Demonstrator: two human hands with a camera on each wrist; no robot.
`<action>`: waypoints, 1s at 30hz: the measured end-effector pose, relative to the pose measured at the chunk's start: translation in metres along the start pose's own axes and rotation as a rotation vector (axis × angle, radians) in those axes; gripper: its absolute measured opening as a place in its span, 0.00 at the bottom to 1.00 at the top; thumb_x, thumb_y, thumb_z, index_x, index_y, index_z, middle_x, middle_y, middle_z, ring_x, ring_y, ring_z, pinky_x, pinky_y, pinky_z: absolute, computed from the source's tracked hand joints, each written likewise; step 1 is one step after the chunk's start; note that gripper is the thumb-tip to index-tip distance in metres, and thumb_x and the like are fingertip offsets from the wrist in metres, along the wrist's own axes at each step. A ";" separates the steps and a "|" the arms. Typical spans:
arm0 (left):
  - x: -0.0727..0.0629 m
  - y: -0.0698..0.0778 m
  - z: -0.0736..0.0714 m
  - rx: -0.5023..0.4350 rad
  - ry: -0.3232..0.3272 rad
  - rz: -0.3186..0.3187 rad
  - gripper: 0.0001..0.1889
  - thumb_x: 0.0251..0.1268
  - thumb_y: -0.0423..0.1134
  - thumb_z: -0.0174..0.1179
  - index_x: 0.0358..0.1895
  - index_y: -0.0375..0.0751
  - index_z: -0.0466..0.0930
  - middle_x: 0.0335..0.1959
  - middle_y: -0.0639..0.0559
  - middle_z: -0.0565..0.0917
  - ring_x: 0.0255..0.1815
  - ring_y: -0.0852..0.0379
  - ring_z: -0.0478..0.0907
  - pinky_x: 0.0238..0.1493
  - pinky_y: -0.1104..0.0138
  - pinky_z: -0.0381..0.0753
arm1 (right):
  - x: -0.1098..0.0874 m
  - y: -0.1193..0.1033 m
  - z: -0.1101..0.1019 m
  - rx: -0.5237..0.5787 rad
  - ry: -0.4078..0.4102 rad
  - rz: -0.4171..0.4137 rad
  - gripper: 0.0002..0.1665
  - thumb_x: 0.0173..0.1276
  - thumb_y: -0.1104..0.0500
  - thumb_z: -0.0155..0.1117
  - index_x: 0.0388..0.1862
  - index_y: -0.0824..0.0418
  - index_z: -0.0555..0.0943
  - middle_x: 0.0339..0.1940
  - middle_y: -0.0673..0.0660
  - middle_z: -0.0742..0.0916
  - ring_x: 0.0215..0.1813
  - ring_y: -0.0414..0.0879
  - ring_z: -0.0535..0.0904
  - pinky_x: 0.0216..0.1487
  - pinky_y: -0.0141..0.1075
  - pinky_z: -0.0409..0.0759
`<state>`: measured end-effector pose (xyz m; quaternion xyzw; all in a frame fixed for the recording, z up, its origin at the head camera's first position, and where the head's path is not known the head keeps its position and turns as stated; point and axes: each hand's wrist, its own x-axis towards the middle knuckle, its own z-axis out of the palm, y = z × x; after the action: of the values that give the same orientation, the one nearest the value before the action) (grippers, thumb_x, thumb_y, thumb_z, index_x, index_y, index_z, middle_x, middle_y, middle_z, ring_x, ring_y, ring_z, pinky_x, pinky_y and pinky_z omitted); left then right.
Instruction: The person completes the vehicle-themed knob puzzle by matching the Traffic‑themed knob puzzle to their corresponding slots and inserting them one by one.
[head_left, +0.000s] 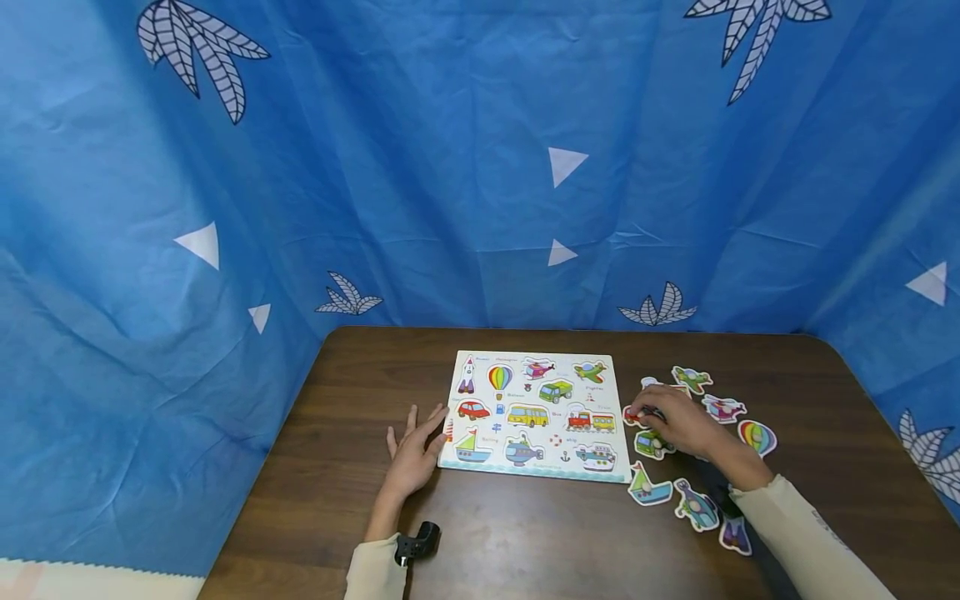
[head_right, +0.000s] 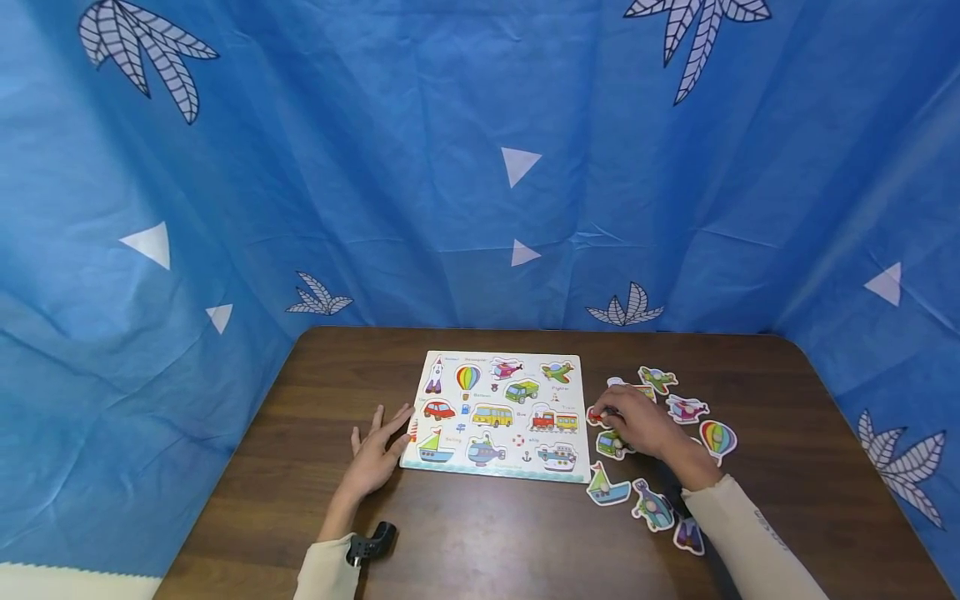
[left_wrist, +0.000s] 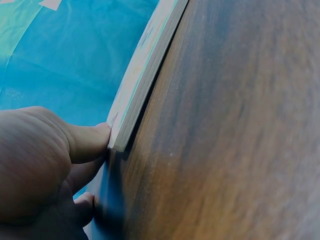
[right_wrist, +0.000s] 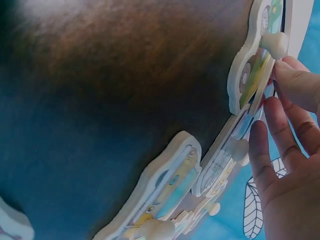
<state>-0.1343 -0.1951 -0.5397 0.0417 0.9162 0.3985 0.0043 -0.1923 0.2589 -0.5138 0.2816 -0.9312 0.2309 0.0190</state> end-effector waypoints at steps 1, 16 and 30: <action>0.000 0.000 0.000 0.001 0.002 -0.001 0.24 0.76 0.37 0.54 0.72 0.44 0.71 0.75 0.44 0.69 0.82 0.32 0.42 0.70 0.30 0.23 | 0.000 0.000 0.000 0.000 -0.003 0.004 0.10 0.62 0.70 0.70 0.39 0.57 0.86 0.40 0.51 0.87 0.45 0.49 0.82 0.50 0.51 0.81; 0.001 0.001 -0.001 0.000 0.011 0.019 0.24 0.76 0.37 0.55 0.72 0.43 0.70 0.75 0.44 0.69 0.81 0.31 0.42 0.69 0.30 0.22 | 0.015 -0.019 -0.014 0.003 -0.035 -0.017 0.12 0.65 0.70 0.67 0.42 0.55 0.87 0.40 0.48 0.85 0.43 0.45 0.80 0.44 0.43 0.80; 0.001 0.000 -0.001 -0.001 0.009 0.015 0.24 0.75 0.36 0.55 0.71 0.43 0.72 0.74 0.44 0.69 0.81 0.31 0.43 0.69 0.30 0.23 | 0.048 -0.049 -0.002 0.047 -0.074 -0.094 0.11 0.68 0.69 0.65 0.44 0.57 0.87 0.43 0.48 0.86 0.46 0.45 0.80 0.46 0.43 0.81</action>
<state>-0.1351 -0.1960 -0.5394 0.0468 0.9156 0.3993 -0.0030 -0.2066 0.1990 -0.4835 0.3338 -0.9112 0.2412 -0.0110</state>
